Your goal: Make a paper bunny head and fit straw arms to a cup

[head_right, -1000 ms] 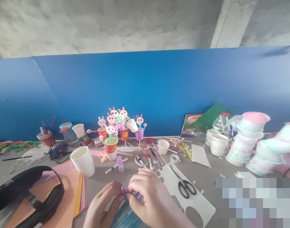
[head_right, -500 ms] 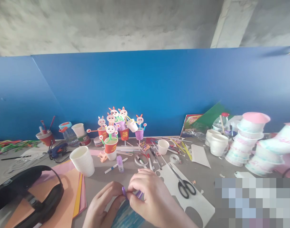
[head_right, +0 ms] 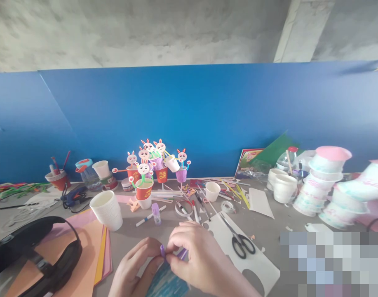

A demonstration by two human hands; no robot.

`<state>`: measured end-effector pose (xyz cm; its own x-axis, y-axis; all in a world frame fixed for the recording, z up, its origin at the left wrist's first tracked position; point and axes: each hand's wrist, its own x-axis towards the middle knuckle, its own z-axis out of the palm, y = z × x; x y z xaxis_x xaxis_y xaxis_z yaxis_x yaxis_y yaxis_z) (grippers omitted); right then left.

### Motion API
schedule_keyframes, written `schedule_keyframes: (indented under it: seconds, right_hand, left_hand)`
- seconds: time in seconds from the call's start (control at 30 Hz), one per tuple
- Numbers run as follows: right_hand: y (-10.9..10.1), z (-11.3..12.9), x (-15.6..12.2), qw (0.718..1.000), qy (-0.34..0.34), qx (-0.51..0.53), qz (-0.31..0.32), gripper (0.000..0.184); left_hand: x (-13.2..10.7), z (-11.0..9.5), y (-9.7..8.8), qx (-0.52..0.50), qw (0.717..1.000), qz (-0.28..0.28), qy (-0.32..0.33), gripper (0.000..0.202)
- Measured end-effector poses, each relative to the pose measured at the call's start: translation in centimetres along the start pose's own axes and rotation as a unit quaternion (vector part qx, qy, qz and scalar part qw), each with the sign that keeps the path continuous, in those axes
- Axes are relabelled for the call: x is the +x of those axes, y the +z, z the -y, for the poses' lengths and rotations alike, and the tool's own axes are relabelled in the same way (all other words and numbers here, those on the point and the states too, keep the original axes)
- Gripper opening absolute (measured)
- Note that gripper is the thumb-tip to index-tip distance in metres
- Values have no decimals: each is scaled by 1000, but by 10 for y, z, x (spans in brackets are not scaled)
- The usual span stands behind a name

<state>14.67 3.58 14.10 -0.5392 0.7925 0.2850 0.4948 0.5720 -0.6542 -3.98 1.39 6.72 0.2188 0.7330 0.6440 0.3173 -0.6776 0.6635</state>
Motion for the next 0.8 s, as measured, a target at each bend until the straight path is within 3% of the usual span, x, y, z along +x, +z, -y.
schedule_keyframes:
  seconds: [0.23,0.8]
  right_hand:
    - [-4,-1,0,999,22,24,25,17]
    - [-2,-2,1,998,34,37,25,18]
  left_hand:
    - [4,-6,-3,-31,999,-6,-19,12]
    - [4,-3,-1,-33,999,-6,1,15]
